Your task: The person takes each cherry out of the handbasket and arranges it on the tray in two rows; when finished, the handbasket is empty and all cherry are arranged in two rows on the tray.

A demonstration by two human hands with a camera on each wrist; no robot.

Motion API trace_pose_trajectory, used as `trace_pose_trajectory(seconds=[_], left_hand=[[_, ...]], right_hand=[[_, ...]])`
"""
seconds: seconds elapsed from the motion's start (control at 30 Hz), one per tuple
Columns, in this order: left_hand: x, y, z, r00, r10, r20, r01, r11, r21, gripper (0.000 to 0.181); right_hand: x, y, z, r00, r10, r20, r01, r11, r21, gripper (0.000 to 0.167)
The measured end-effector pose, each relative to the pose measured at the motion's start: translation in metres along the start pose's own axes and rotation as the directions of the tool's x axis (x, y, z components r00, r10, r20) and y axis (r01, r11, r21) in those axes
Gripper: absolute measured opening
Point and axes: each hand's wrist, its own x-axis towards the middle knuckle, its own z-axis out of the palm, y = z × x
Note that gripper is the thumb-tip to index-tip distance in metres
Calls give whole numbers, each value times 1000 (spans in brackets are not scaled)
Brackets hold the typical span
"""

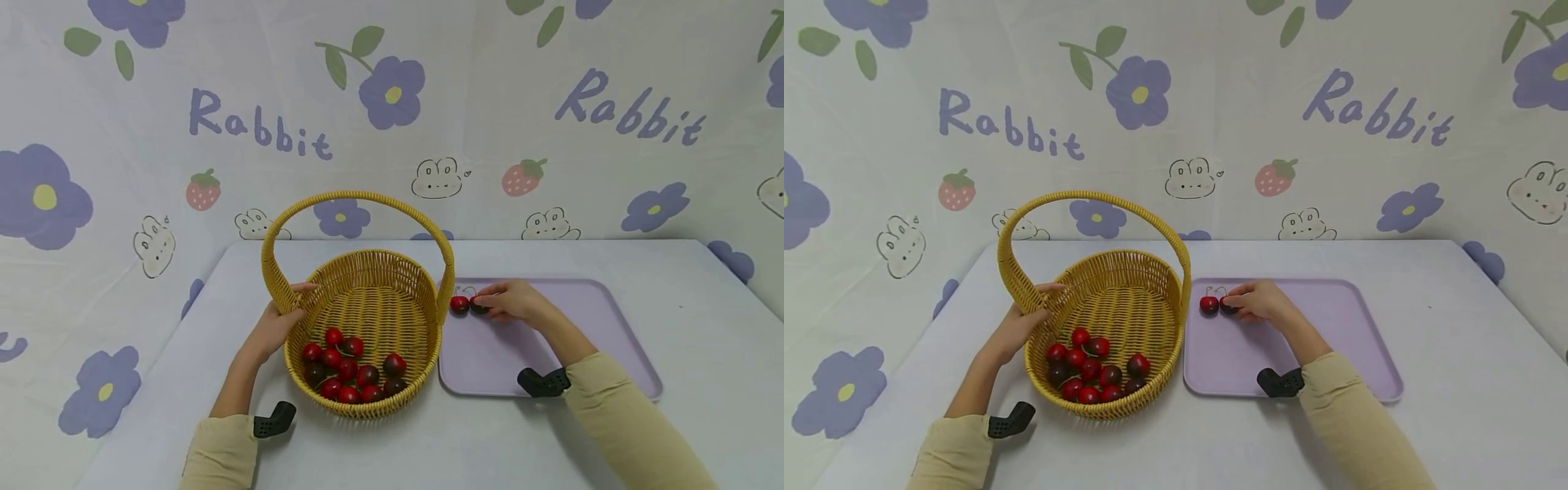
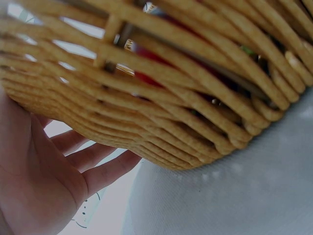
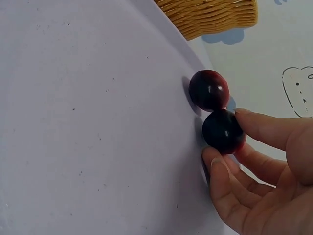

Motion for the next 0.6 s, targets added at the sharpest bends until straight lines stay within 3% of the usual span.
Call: trace_pose_trajectory(seconds=[0.6], left_hand=[[0, 0, 0, 1000, -6, 6, 6, 1000, -10, 44]], right_hand=[[3, 0, 1, 998, 8, -58, -10, 999, -35, 41]])
